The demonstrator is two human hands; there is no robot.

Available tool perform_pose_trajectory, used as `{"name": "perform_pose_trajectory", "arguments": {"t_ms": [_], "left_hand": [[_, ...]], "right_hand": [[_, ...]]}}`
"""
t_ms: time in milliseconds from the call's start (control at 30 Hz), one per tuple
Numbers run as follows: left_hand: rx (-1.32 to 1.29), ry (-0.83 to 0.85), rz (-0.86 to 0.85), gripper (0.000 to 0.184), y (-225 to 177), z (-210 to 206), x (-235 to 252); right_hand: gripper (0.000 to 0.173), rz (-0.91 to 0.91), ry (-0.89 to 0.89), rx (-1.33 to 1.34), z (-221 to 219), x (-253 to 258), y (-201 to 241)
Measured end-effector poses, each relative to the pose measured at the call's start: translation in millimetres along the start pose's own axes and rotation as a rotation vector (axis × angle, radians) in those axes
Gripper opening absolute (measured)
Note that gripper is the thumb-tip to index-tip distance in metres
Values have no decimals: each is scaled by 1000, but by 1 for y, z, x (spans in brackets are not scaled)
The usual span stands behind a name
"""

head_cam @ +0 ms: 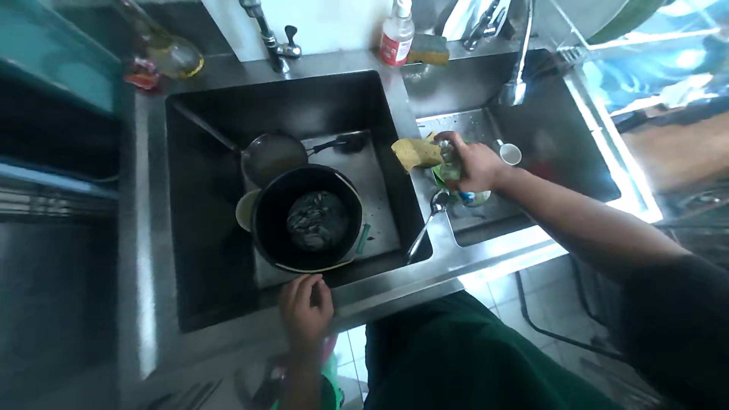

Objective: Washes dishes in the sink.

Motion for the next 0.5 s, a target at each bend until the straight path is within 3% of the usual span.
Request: {"name": "perform_pose_trajectory", "arguments": {"t_ms": [67, 233, 500], "left_hand": [[2, -10, -2, 27, -1, 0, 1], [9, -10, 10, 27, 0, 0, 0], [4, 9, 5, 28, 2, 0, 0]], "right_hand": [[97, -12, 0, 7, -1, 0, -2], [110, -18, 75, -26, 3, 3, -2], [101, -74, 52, 7, 3, 3, -8]]}}
Point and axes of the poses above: each hand's wrist, its own x-axis towards the middle knuckle, its own z-axis out of the back of the hand, y = z × x, the point moved 2 cm from there along x, towards the middle knuckle, and after that the axes turned 10 degrees about -y, right-handed, at the moved point
